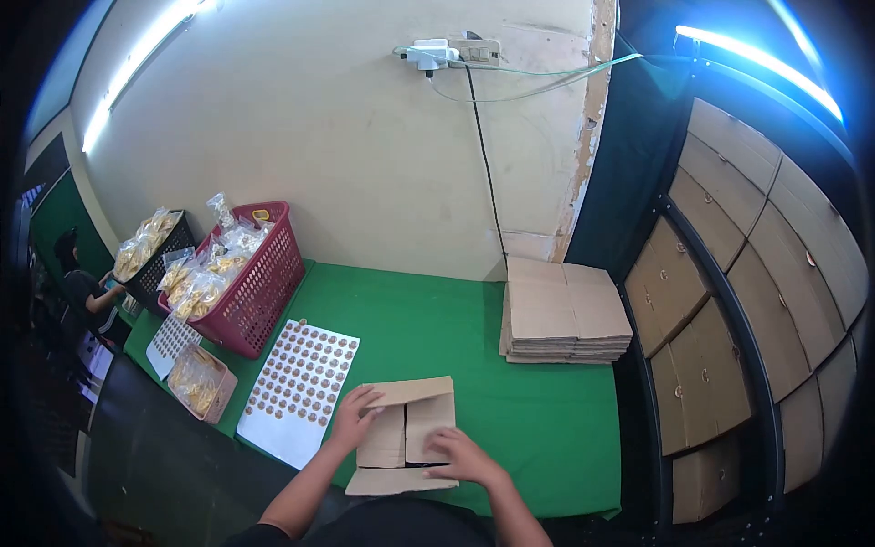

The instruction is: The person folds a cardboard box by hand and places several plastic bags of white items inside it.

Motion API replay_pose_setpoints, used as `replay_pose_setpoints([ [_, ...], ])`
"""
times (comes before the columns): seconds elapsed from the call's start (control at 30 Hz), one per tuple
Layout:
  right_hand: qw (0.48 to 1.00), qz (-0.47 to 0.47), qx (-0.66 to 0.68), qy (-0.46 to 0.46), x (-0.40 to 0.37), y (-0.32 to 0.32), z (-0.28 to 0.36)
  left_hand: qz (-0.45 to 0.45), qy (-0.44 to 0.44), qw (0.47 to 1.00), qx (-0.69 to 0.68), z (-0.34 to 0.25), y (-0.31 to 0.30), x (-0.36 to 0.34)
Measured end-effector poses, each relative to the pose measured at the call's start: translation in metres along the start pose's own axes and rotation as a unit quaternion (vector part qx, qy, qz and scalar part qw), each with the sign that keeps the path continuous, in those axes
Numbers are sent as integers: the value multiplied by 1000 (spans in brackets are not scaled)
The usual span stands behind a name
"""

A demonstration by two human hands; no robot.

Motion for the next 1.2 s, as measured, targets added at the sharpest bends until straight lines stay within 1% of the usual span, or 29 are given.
replay_pose_setpoints([
  [0.03,1000,-1,1,0,8,3,5,-19,-28,999,-36,1,-3,5],
  [0.07,992,0,-117,-36,15,8,14,-20,-28,999,-35,-3,-7,9],
  [0.1,970,0,-234,-73,20,11,21,-5,-52,997,-56,-6,-11,13],
  [0.13,969,0,-234,-75,23,13,21,9,-76,994,-77,-6,-12,15],
  [0.2,968,59,-243,-22,29,21,10,8,-67,995,-72,2,-6,15],
  [0.23,968,57,-244,-24,30,20,10,8,-59,996,-69,3,-6,18],
  [0.27,970,47,-234,-38,29,19,14,7,-58,996,-68,4,-8,20],
  [0.33,973,38,-223,-52,27,17,16,25,-88,991,-98,3,-14,25],
  [0.4,989,-21,-116,-88,20,3,16,38,-102,988,-109,16,-14,36],
  [0.43,989,-19,-116,-88,15,2,8,53,-117,984,-121,18,-14,40],
  [0.47,985,-107,3,-135,6,-9,1,53,-120,984,-122,17,-15,43],
  [0.5,957,-194,122,-178,-4,-20,-5,62,-130,981,-129,12,-20,46],
  [0.53,957,-194,123,-175,-8,-16,-11,71,-141,978,-136,9,-21,48],
  [0.57,909,-310,206,-187,-20,-27,-21,89,-142,977,-133,10,-17,48],
  [0.6,840,-420,283,-195,-34,-35,-33,93,-140,977,-135,10,-14,46],
  [0.63,830,-446,285,-176,-38,-36,-39,78,-105,984,-123,6,-11,41],
  [0.67,829,-450,283,-174,-42,-37,-43,63,-69,989,-112,3,-7,34],
  [0.7,841,-427,294,-155,-43,-37,-43,103,-37,990,-92,11,7,23],
  [0.73,852,-403,305,-136,-42,-37,-43,107,-35,989,-92,9,10,15],
  [0.77,851,-406,306,-133,-43,-40,-40,127,23,991,-45,1,11,7],
  [0.8,887,-340,281,-136,-35,-39,-30,146,80,986,3,-5,13,-2],
  [0.83,918,-271,253,-138,-29,-36,-22,162,61,985,-13,-1,18,-7],
  [0.87,918,-271,255,-136,-27,-40,-18,164,60,985,-13,1,21,-10],
  [0.93,967,-204,134,-75,-17,-40,-13,106,48,993,-14,3,16,-12],
  [1.07,967,-191,157,-56,-10,-49,-12,88,45,995,8,4,12,-18],
  [1.13,953,-158,243,-88,-8,-48,-14,80,19,996,-18,9,9,-23],
  [1.17,954,-155,243,-88,-7,-45,-16,79,17,997,-19,10,6,-26],
  [1.2,953,-170,239,-82,-8,-44,-20,49,-11,989,-142,9,-6,-27],
])
Point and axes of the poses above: each hand's wrist, its own x-axis towards the middle knuckle, its own y-axis out of the palm, z = x × y, the point moved 6 cm from there along x, towards the middle knuckle, and after that the axes turned 11 degrees about x, right-handed, at the moved point
